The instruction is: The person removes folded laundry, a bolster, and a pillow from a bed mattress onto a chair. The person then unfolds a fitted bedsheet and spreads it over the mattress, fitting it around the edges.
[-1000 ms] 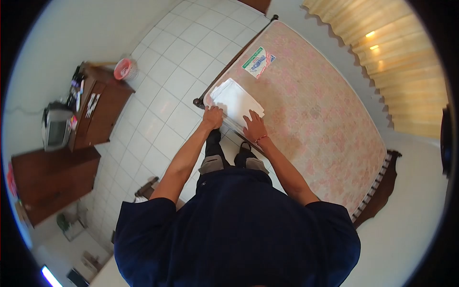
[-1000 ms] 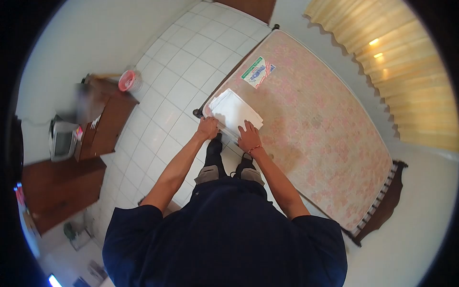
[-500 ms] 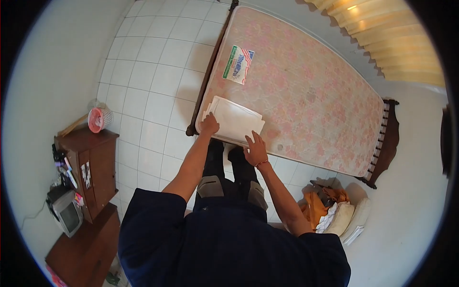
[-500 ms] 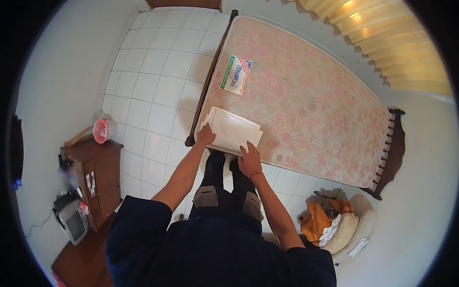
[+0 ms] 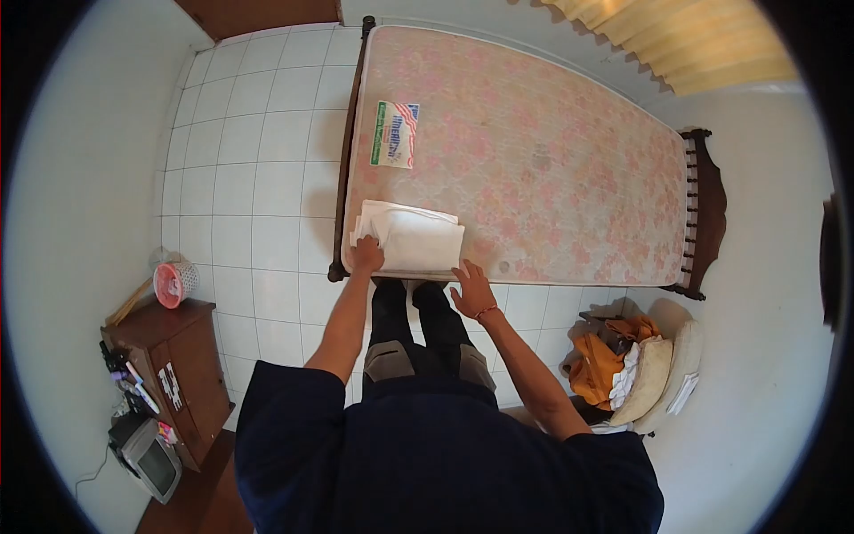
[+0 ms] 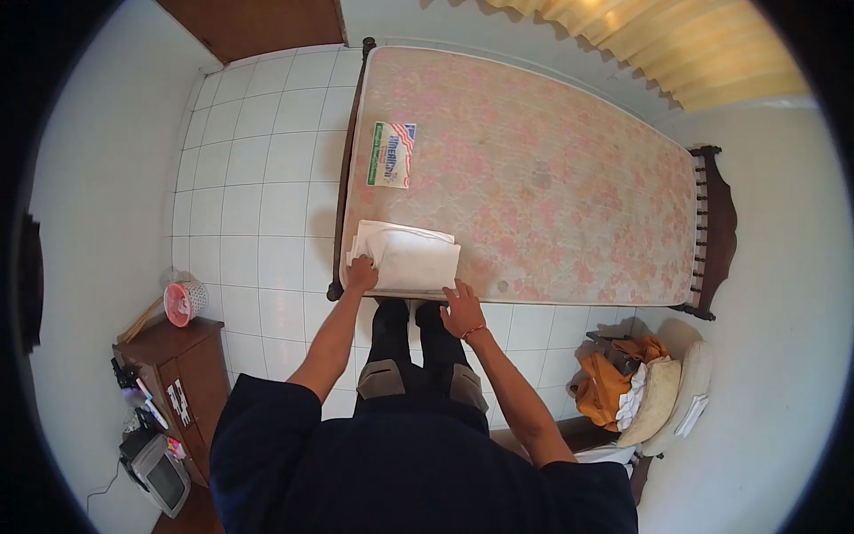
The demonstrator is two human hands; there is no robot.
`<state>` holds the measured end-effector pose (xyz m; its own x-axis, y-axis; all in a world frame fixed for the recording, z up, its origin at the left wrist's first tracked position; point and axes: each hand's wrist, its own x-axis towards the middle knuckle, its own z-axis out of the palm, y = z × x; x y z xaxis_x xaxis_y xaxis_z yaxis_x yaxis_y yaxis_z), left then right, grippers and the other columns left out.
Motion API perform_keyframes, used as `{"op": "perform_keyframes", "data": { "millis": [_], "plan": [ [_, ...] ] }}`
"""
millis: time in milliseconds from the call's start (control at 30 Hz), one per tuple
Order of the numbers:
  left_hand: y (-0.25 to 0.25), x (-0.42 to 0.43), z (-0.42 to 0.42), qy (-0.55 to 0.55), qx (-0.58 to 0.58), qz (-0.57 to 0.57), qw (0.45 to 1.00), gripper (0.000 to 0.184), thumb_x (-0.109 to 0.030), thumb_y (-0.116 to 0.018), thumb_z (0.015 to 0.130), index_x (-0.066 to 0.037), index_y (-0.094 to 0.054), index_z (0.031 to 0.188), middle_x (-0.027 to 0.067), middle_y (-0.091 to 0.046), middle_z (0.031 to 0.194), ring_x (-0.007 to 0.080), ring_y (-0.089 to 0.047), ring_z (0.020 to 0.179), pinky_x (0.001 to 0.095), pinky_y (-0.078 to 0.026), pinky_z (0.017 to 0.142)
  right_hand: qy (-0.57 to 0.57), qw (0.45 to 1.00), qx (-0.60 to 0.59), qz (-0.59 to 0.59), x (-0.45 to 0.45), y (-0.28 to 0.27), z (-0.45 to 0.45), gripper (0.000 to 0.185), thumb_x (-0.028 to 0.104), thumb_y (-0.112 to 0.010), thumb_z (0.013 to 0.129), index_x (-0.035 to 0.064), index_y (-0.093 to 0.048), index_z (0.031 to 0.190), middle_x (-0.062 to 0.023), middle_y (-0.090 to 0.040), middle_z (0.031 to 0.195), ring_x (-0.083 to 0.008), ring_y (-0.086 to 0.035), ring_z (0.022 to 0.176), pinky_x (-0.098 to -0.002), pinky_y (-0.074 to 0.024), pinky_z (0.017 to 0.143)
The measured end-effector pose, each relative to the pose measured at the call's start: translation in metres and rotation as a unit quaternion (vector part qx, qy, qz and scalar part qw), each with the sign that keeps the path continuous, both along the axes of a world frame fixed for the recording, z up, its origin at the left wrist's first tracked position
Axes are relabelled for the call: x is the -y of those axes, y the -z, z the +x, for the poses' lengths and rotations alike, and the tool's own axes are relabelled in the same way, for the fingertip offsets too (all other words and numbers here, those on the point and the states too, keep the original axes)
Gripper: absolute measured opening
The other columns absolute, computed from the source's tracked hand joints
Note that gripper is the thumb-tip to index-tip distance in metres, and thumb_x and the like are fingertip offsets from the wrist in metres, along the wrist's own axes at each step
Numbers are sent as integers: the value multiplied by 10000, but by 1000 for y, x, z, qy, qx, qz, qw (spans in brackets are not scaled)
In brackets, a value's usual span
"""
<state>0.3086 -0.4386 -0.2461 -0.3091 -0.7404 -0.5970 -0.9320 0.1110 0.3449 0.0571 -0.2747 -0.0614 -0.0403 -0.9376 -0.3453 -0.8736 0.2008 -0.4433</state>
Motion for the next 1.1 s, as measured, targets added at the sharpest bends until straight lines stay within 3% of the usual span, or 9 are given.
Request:
{"op": "perform_keyframes", "data": {
  "millis": [167, 333, 500, 600, 700, 767, 967, 1033, 1100],
  "plan": [
    [-37, -15, -20, 33, -263, -115, 957, 390, -267, -633, 939, -48, -626, 1262, 167, -666, 1155, 354, -610, 1111, 579, -371, 1008, -6, 999, 37, -11, -14, 21, -25, 567, 236, -728, 864, 42, -562, 1371, -276, -516, 1404, -442, -478, 1320, -512, -439, 1092],
    [-213, -25, -82, 139, -374, -125, 908, 353, -216, -632, 947, 14, -595, 1212, 247, -667, 971, 425, -646, 943, 564, -408, 869, 17, 992, 113, -45, 11, -26, -31, 846, 282, -853, 761, 2, -448, 1448, -266, -540, 1375, -441, -526, 1257, -472, -436, 1088],
    [-333, -6, -150, -13, -539, -250, 804, 293, -206, -604, 997, 60, -573, 1117, 253, -657, 908, 452, -637, 766, 495, -466, 665, 80, 970, 122, -197, 46, -114, -40, 926, 325, -879, 743, -31, -404, 1454, -281, -505, 1379, -446, -480, 1294, -489, -399, 1121],
    [-385, 25, -175, -83, -597, -282, 747, 250, -217, -588, 1022, 24, -598, 1089, 184, -690, 887, 320, -684, 764, 435, -503, 694, 185, 927, 92, -314, 56, -129, -51, 940, 341, -879, 747, -49, -387, 1447, -281, -458, 1397, -440, -441, 1318, -486, -381, 1125],
    [-455, 42, -177, -189, -658, 23, 728, 198, -198, -574, 1037, -25, -613, 1127, 105, -701, 975, 203, -691, 876, 365, -534, 751, 292, 881, 102, -358, 58, -133, -62, 994, 377, -876, 762, -68, -331, 1465, -294, -381, 1430, -446, -378, 1355, -494, -346, 1139],
    [-490, 47, -182, -273, -727, 195, 600, 255, -143, -562, 1045, -32, -564, 1275, 101, -667, 1151, 222, -669, 1056, 349, -532, 908, 268, 837, 106, -465, 49, -150, -60, 1057, 423, -893, 734, -38, -310, 1486, -297, -322, 1447, -465, -334, 1358, -523, -327, 1129],
    [-548, 31, -216, -229, -760, 227, 564, 160, -166, -564, 1056, -58, -561, 1175, 118, -646, 1127, 250, -662, 1048, 413, -550, 901, 137, 825, -58, -545, 57, -199, -35, 1165, 447, -942, 628, 26, -300, 1504, -291, -238, 1456, -495, -287, 1334, -567, -304, 1071],
    [-554, 33, -225, -194, -785, 213, 548, 156, -170, -565, 1057, -53, -558, 1160, 132, -643, 1130, 252, -664, 1041, 410, -567, 874, 186, 789, -85, -579, 74, -206, -46, 1034, 447, -912, 694, -23, -398, 1457, -271, -412, 1399, -430, -443, 1293, -514, -417, 1019],
    [-560, 45, -229, -193, -774, 202, 568, 165, -183, -576, 1053, -54, -560, 1154, 121, -650, 1098, 248, -674, 1016, 397, -580, 845, 233, 782, 223, -533, 90, -206, -75, 632, 373, -810, 864, -73, -592, 1255, -181, -669, 1092, -285, -648, 995, -388, -508, 854]
  ]
}}
